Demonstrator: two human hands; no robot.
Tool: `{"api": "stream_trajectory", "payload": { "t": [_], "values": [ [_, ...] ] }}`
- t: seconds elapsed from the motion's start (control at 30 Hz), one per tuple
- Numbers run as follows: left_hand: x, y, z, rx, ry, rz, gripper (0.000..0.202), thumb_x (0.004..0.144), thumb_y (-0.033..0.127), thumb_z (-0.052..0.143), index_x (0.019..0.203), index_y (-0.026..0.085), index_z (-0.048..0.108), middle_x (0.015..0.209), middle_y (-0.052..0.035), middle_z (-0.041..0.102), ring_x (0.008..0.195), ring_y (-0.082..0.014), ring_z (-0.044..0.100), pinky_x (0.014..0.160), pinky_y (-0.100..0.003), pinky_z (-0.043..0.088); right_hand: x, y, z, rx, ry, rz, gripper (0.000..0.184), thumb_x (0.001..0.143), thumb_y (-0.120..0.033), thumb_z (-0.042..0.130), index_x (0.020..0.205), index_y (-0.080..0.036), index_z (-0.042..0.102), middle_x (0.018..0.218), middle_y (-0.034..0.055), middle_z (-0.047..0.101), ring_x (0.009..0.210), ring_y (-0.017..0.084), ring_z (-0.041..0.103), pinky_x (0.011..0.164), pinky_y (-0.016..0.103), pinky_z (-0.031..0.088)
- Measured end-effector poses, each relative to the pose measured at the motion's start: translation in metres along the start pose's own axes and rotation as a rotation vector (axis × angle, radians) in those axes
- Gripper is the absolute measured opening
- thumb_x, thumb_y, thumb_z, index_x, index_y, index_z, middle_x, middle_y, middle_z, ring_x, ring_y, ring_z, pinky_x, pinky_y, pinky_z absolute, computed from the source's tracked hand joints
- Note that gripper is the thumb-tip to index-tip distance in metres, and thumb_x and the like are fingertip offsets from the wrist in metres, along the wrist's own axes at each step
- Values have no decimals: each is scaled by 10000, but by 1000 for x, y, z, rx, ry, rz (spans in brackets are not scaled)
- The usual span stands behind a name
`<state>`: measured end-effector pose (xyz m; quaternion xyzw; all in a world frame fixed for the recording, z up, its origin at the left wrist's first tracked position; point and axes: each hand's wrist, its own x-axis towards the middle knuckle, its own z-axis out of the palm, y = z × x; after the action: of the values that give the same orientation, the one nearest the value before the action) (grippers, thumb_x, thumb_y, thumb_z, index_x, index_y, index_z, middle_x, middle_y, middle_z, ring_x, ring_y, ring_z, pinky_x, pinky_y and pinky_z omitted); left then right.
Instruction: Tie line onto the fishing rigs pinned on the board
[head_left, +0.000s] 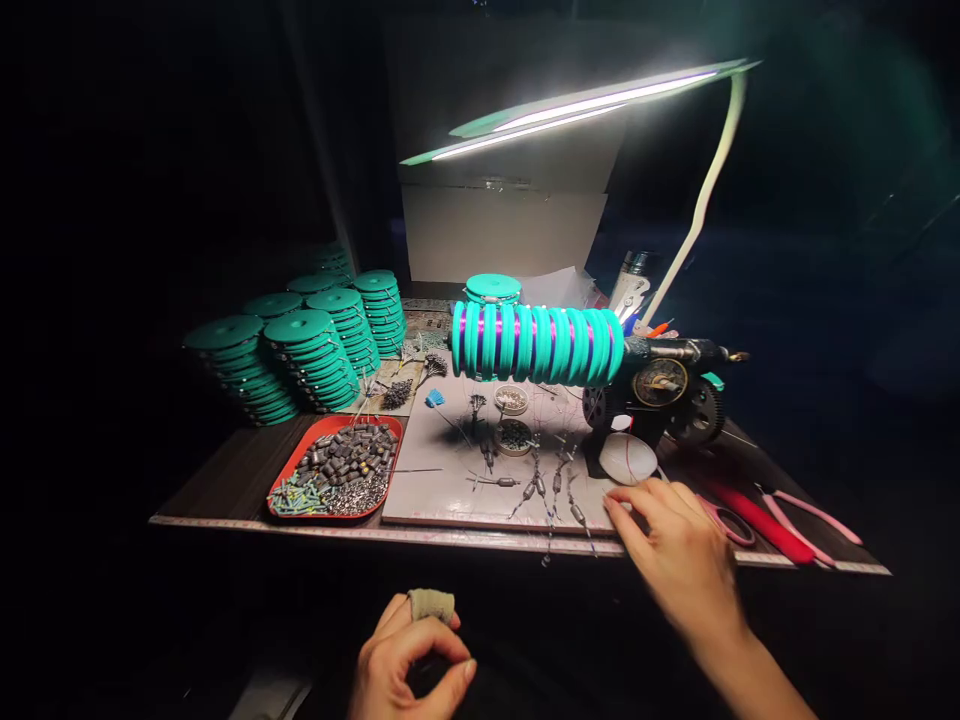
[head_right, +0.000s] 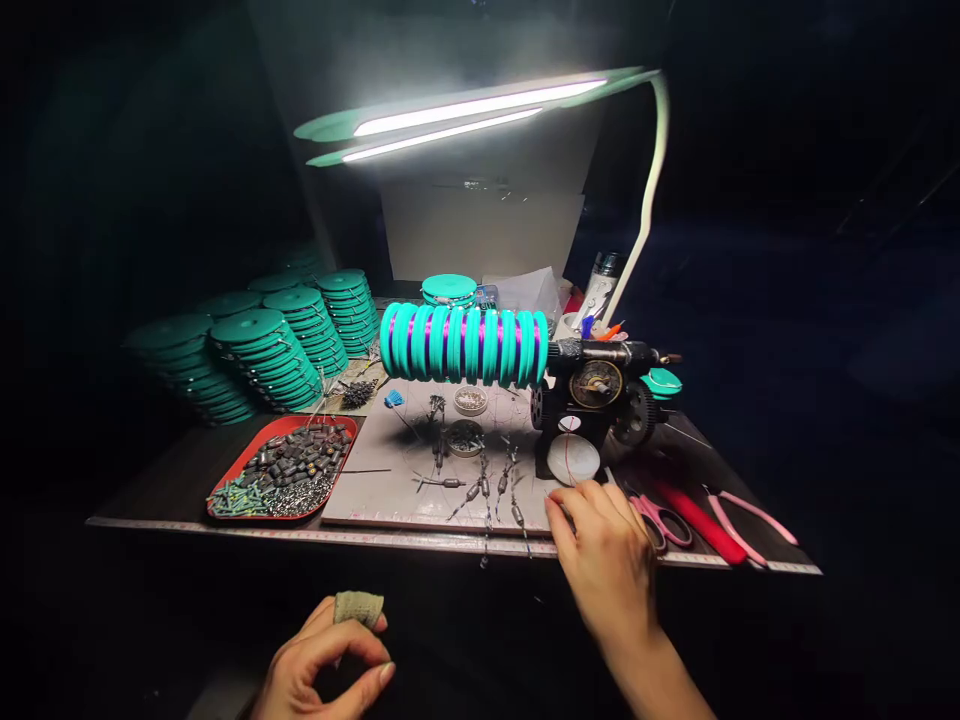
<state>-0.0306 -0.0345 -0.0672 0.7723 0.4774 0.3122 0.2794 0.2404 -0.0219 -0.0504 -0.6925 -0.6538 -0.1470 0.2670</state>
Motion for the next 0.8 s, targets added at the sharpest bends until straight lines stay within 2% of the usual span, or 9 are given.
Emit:
{"api": "stream_trajectory", "payload": {
  "t": [0.2, 0.33, 0.43, 0.53, 0.6, 0.67, 0.7, 0.8],
  "values": [
    [-1, 1, 7, -167, 89, -143, 52, 648, 233, 668, 596, 238, 673, 711, -25, 645, 664, -177, 606, 634, -289, 505, 10, -8, 9, -118, -21, -17, 256, 849, -261, 438, 736, -181, 654, 666, 59, 589, 697, 238, 502, 613, 333, 351],
    [-5, -1, 11, -222, 85, -111, 60, 683, 259, 645, 643, 238, 685, 698, -31, 641, 659, -176, 605, 613, -286, 501, 7, -6, 10, -150, -14, -28, 267, 853, -273, 436, 770, -173, 669, 668, 65, 591, 684, 236, 500, 612, 336, 347],
    [-5, -1, 10, -211, 41, -82, 71, 704, 255, 631, 675, 227, 689, 698, -41, 646, 681, -181, 614, 623, -289, 506, 6, -5, 10, -151, -4, -39, 283, 859, -276, 426, 787, -162, 675, 649, 71, 591, 679, 246, 511, 610, 347, 357],
    [-2, 4, 7, -200, 8, -68, 71, 710, 233, 626, 687, 216, 691, 701, -49, 657, 695, -183, 621, 634, -290, 512, 1, -11, -1, -106, 44, -33, 320, 879, -293, 386, 844, -136, 663, 676, 84, 611, 676, 246, 528, 611, 355, 383],
    [1, 11, 5, -204, 27, -67, 64, 695, 206, 632, 672, 209, 692, 684, -50, 654, 671, -180, 618, 606, -282, 510, -9, -22, -13, 62, 124, -19, 272, 873, -294, 414, 891, -146, 641, 724, 85, 629, 701, 237, 547, 652, 357, 407],
    [2, 19, 3, -210, 58, -84, 66, 674, 170, 640, 654, 204, 693, 670, -47, 646, 652, -178, 611, 587, -278, 502, -23, -39, -24, 346, 149, -27, 161, 841, -250, 490, 917, -188, 617, 763, 68, 639, 738, 223, 570, 701, 346, 426],
    [2, 22, 3, -213, 70, -95, 68, 663, 154, 645, 646, 201, 692, 667, -45, 642, 647, -177, 606, 585, -277, 497, -31, -48, -27, 498, 101, -52, 139, 825, -216, 516, 929, -210, 608, 771, 57, 642, 743, 214, 580, 696, 330, 438],
    [-1, 29, 3, -231, 80, -125, 66, 647, 134, 654, 618, 189, 678, 635, -36, 634, 635, -175, 597, 592, -272, 483, -54, -75, -23, 870, -158, -141, 196, 806, -155, 522, 969, -238, 590, 791, 41, 651, 720, 184, 605, 625, 269, 479]
  ]
}}
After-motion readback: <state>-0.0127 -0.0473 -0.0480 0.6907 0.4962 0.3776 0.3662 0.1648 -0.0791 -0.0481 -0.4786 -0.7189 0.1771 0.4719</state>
